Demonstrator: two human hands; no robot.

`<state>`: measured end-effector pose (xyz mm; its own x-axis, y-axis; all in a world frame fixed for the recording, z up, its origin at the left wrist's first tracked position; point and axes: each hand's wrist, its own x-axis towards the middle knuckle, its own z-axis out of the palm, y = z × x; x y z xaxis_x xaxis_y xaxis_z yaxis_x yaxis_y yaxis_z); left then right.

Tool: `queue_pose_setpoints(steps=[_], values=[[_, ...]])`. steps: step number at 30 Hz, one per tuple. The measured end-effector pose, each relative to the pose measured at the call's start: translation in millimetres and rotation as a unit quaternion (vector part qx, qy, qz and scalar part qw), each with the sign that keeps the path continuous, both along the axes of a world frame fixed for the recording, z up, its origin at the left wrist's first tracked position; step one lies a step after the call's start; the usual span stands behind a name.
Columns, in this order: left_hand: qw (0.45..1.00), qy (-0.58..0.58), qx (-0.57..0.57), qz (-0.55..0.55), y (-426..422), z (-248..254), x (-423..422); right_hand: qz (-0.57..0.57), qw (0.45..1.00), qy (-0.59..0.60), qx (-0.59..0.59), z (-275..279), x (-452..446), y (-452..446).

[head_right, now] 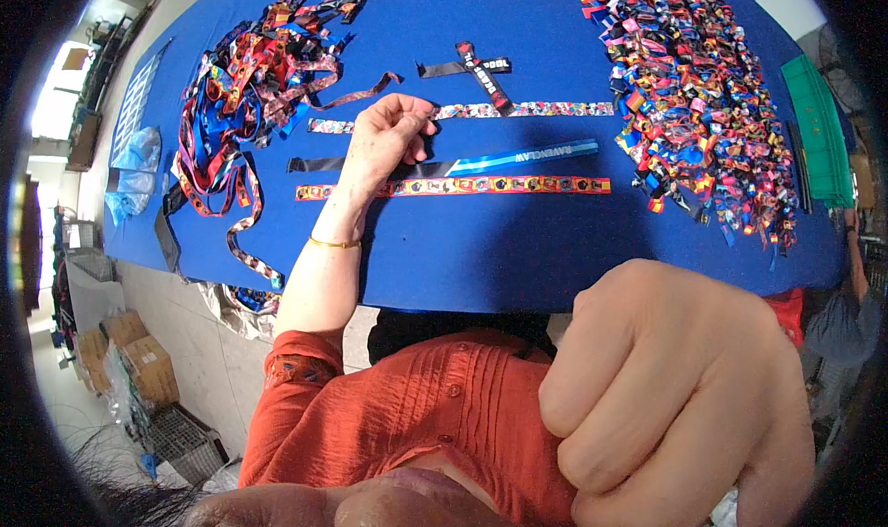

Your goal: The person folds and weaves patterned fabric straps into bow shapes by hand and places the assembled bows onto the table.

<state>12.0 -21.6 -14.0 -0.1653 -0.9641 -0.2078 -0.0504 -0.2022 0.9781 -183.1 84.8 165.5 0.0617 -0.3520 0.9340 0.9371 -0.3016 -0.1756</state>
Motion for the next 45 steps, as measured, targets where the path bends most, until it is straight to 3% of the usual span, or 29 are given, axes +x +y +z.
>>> queue_pose_setpoints(steps=[11, 16, 19, 25, 35, 42, 45], values=[[1.000, -0.010, -0.002, 0.002, -1, -2, 0, 0.080, 0.989, 0.115, 0.043, 7, -19, -7], [1.000, -0.004, -0.006, -0.003, -1, -3, 1, 0.155, 0.943, 0.294, 0.032, 24, -31, -23], [1.000, -0.014, -0.007, 0.000, 0, -3, 0, 0.210, 0.930, 0.298, 0.053, 20, -34, -16], [1.000, -0.003, -0.007, -0.004, -1, -4, 1, 0.247, 0.954, 0.147, 0.085, 6, -30, -7], [1.000, -0.012, -0.005, 0.000, 0, -4, 1, 0.347, 0.917, 0.197, 0.009, 7, -39, -2], [1.000, -0.022, 0.000, 0.004, -1, -3, 1, 0.356, 0.905, 0.228, -0.044, 10, -38, -6], [1.000, -0.011, 0.000, 0.001, 0, 0, 1, 0.308, 0.918, 0.244, -0.055, 14, -35, -15]])
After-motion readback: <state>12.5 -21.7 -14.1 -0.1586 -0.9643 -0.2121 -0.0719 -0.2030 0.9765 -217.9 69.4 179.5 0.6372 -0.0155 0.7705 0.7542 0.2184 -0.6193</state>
